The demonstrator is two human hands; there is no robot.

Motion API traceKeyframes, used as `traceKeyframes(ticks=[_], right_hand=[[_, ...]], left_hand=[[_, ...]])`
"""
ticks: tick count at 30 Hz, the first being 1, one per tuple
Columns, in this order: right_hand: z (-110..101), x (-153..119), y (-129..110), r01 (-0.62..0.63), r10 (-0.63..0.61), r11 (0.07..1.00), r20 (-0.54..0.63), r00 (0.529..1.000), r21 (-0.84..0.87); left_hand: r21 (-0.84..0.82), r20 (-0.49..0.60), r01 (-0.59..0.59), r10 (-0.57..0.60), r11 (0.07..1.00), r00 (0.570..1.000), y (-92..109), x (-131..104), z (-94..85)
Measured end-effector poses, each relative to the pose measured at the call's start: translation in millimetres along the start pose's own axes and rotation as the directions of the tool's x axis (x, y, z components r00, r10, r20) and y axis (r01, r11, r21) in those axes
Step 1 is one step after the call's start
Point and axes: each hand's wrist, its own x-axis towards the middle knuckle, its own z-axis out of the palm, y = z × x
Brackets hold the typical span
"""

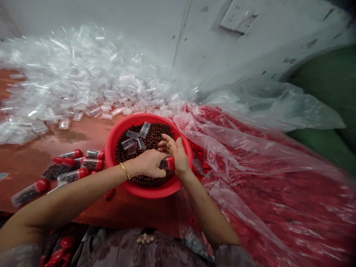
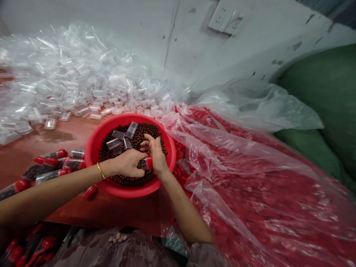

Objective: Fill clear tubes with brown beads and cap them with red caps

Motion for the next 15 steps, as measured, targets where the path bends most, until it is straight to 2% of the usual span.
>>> traceKeyframes(ticks=[3,6,9,12,15], right_hand=[[5,0,5,-0.048,0.057,0.996,0.127,0.99,-0.071],[4,-4,10,0.05,-0.019,0.982,0.168,0.986,-0.181],[5,-6,11,0.128,-0.108,0.971,0.104,0.989,-0.2],[8,-6,3,0.147,-0.147,0.989,0.032,0.989,0.004],[-6,-8,-9,0.248,-0.224,0.953,-0.146,0.964,0.174]], left_hand=[[0.086,0.003,-0.025,0.025,0.996,1.0,-2,-3,2.6],[0.186,0.022,-0.026,0.022,0.982,1.0,-3,-5,4.3],[0.262,0.038,-0.032,0.023,0.965,0.999,-3,-4,5.1],[0.28,-0.001,-0.025,0.026,0.96,1.0,1,1,2.5],[0.253,-0.112,-0.019,0.049,0.967,0.993,10,-1,-8.4]])
